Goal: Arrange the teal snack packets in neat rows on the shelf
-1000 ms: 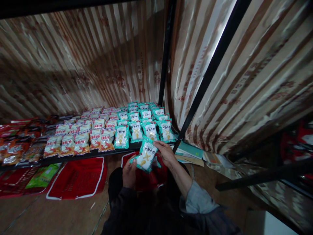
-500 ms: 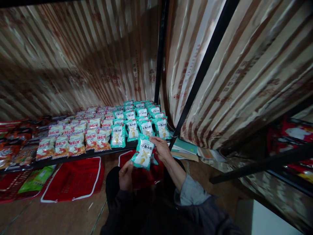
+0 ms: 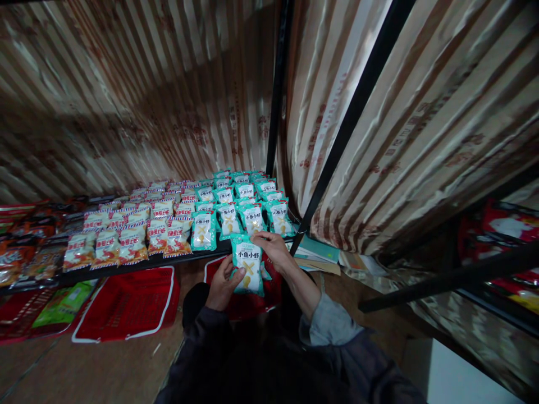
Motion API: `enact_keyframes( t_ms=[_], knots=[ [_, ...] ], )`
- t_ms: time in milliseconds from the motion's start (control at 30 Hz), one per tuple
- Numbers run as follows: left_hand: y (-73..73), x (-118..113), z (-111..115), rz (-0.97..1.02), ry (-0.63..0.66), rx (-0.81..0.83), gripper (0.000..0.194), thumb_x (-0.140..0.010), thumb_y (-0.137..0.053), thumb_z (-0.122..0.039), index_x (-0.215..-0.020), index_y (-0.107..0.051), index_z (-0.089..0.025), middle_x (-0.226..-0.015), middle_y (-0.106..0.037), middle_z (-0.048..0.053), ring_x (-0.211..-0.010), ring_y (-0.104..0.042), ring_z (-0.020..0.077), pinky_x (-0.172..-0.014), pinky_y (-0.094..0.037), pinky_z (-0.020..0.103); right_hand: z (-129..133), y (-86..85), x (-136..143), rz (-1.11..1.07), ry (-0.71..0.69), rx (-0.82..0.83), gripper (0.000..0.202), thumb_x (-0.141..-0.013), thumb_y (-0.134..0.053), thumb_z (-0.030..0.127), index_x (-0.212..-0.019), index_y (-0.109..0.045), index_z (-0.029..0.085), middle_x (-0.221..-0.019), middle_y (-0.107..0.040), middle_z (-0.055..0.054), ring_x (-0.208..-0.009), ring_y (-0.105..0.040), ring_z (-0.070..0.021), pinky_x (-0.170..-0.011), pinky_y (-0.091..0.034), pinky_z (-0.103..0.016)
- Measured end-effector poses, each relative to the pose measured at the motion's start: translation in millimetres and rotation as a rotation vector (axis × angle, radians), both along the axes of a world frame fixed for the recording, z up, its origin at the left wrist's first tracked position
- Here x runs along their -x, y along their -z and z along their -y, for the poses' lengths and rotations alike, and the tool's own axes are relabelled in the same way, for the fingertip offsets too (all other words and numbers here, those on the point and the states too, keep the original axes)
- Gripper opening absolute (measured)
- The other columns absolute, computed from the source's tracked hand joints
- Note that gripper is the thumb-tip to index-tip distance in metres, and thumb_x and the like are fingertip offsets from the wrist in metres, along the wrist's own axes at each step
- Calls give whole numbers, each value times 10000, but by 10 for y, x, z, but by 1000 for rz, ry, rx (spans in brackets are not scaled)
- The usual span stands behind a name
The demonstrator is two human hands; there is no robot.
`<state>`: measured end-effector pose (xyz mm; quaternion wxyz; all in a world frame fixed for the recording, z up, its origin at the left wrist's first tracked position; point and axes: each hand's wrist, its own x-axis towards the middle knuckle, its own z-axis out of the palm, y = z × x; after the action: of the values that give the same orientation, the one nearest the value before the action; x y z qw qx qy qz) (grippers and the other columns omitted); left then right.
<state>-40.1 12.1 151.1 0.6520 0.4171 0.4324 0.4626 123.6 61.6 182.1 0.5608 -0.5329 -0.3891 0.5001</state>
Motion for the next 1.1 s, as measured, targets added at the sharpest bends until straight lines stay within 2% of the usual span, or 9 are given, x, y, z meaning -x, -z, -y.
enact_keyframes(
  t_ms=[133, 300, 433, 500, 600, 667, 767, 867, 1100],
  knots=[
    [-16, -91, 43, 6, -37, 3, 665, -605, -778, -460, -1164, -592, -151, -1122, -668, 155, -1045, -623, 293, -844, -523, 365, -14, -30, 6, 54, -60, -26, 229, -544, -754, 364, -646, -723, 161, -579, -628, 20, -573, -508, -122, -596, -376, -260],
    [56, -107, 40, -2, -45, 59, 623, -597, -767, -504, -1072, -618, -129, -1036, -699, 142, -914, -671, 262, -788, -537, 343, -26, 1, 5, 91, -63, -20, 233, -545, -743, 373, -636, -713, 161, -585, -630, 19, -581, -521, -131, -602, -378, -265],
    [94, -91, 32, -3, -65, 72, 608, -593, -771, -500, -1050, -630, -125, -908, -724, 112, -810, -688, 238, -737, -548, 332, -46, 38, 35, 104, -65, -36, 271, -560, -743, 419, -645, -704, 164, -635, -649, 5, -644, -560, -155, -638, -409, -278],
    [89, -87, 15, 12, -106, 76, 607, -576, -784, -492, -1036, -636, -125, -852, -728, 98, -773, -692, 232, -734, -552, 338, -47, 42, 54, 71, -65, -65, 315, -594, -728, 460, -728, -708, 176, -715, -671, -4, -719, -589, -168, -681, -437, -284],
    [56, -70, -41, 51, -201, 94, 590, -549, -798, -496, -984, -649, -126, -807, -729, 89, -731, -694, 228, -723, -560, 351, -7, 59, 57, -40, -77, -67, 443, -643, -709, 518, -976, -668, 228, -873, -688, -16, -852, -620, -183, -743, -478, -298],
    [23, -50, -95, 73, -267, 97, 564, -544, -801, -495, -946, -654, -128, -813, -731, 88, -734, -695, 224, -731, -560, 351, 53, 99, 38, -80, -130, -29, 498, -653, -712, 537, -1054, -630, 253, -928, -687, -24, -907, -628, -190, -768, -494, -310],
    [-34, -31, -172, 113, -350, 75, 535, -568, -793, -483, -950, -656, -135, -864, -733, 88, -780, -696, 220, -771, -555, 350, 175, 189, 5, -28, -238, -1, 493, -654, -727, 536, -1034, -643, 234, -879, -687, -22, -894, -634, -184, -791, -492, -307],
    [-101, -43, -216, 155, -427, 67, 529, -586, -786, -470, -973, -651, -136, -913, -730, 92, -812, -694, 220, -795, -549, 357, 286, 250, 7, -15, -305, 45, 510, -636, -748, 524, -1025, -656, 208, -820, -676, -9, -804, -638, -163, -727, -500, -284],
    [-261, -107, -229, 107, -482, 86, 477, -588, -794, -431, -929, -647, -133, -948, -722, 98, -880, -680, 231, -800, -541, 338, 351, 236, 107, -155, -345, 79, 538, -554, -814, 467, -989, -669, 186, -784, -691, -17, -692, -643, -138, -659, -507, -267]
  ],
)
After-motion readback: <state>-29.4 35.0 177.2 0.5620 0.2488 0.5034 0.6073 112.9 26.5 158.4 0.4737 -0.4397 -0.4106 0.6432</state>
